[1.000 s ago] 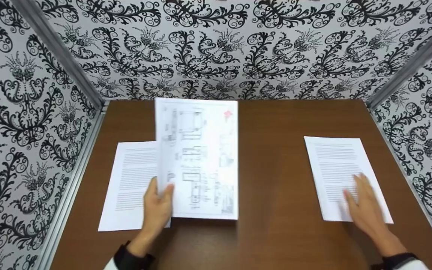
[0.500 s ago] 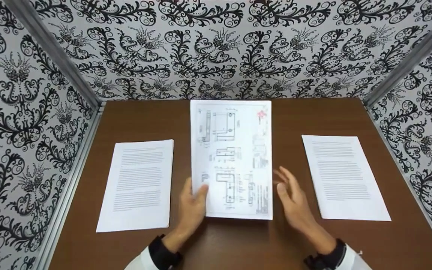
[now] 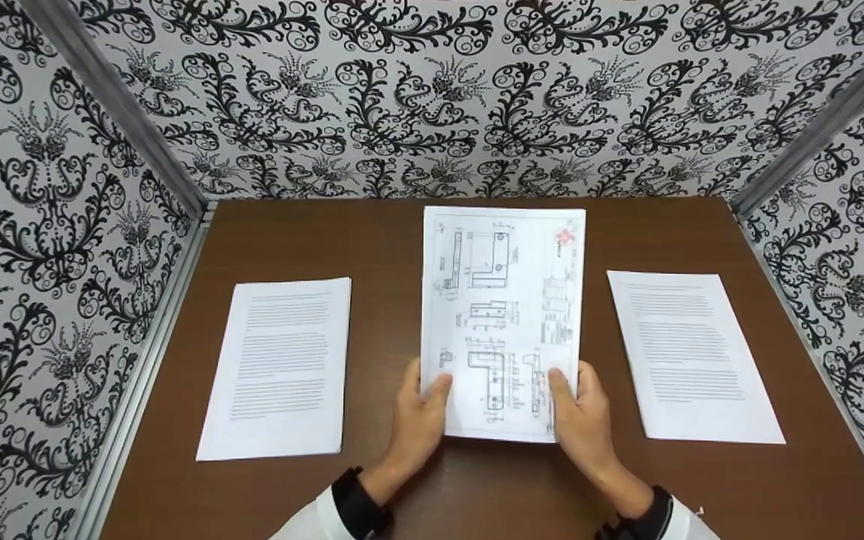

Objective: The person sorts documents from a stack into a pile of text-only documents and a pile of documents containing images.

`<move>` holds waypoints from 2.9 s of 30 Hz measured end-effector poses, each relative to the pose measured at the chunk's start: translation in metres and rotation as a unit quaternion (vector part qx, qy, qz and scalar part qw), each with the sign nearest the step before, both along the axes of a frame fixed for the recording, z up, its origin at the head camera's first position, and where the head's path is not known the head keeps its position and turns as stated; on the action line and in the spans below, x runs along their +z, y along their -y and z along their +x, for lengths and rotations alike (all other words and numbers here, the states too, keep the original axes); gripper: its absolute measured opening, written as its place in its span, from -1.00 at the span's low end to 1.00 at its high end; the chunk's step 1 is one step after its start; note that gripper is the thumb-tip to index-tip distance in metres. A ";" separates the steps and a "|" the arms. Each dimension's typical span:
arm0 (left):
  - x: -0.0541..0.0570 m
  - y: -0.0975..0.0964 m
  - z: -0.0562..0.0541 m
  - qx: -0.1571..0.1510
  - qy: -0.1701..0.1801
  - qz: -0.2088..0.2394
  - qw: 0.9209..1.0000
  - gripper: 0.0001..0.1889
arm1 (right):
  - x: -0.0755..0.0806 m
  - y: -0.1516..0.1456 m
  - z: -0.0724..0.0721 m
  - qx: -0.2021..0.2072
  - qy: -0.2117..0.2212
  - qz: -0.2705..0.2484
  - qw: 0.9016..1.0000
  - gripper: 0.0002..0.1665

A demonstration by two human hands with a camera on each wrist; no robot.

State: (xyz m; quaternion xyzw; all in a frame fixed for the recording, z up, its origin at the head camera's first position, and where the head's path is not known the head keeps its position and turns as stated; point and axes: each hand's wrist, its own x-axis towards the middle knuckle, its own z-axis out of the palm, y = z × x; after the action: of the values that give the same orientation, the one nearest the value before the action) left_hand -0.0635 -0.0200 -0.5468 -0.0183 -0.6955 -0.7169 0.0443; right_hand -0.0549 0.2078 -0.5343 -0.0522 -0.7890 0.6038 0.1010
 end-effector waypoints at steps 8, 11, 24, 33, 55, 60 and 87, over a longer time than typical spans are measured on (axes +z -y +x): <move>-0.013 0.003 -0.006 -0.058 0.021 -0.057 0.996 -0.64 | -0.019 -0.018 -0.010 -0.022 0.052 0.079 0.995 -0.64; -0.021 0.003 -0.008 -0.080 0.039 -0.087 0.992 -0.64 | -0.030 -0.023 -0.014 -0.016 0.094 0.112 0.989 -0.61; -0.032 0.007 -0.014 -0.160 0.137 -0.081 0.974 -0.49 | -0.052 -0.044 -0.024 0.012 0.156 0.197 0.968 -0.58; -0.034 0.004 -0.017 -0.142 0.141 -0.101 0.975 -0.20 | -0.056 -0.053 -0.028 0.003 0.165 0.213 0.963 -0.48; -0.028 0.025 -0.002 -0.100 0.032 -0.256 0.961 -0.42 | -0.053 -0.073 -0.004 0.134 -0.097 0.469 0.867 -0.47; -0.036 0.042 0.002 -0.077 0.004 -0.263 0.962 -0.51 | -0.054 -0.075 0.004 0.247 -0.104 0.492 0.828 -0.34; -0.022 0.235 0.001 0.102 0.232 -0.503 0.826 0.24 | -0.053 -0.079 0.011 0.298 -0.093 0.503 0.806 -0.41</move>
State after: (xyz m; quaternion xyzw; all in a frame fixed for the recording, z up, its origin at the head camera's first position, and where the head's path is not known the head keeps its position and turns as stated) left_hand -0.0622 -0.2554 -0.5685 0.2000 -0.9474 -0.2422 -0.0612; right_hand -0.0444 0.2865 -0.5871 0.3000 -0.9458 0.1241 0.0011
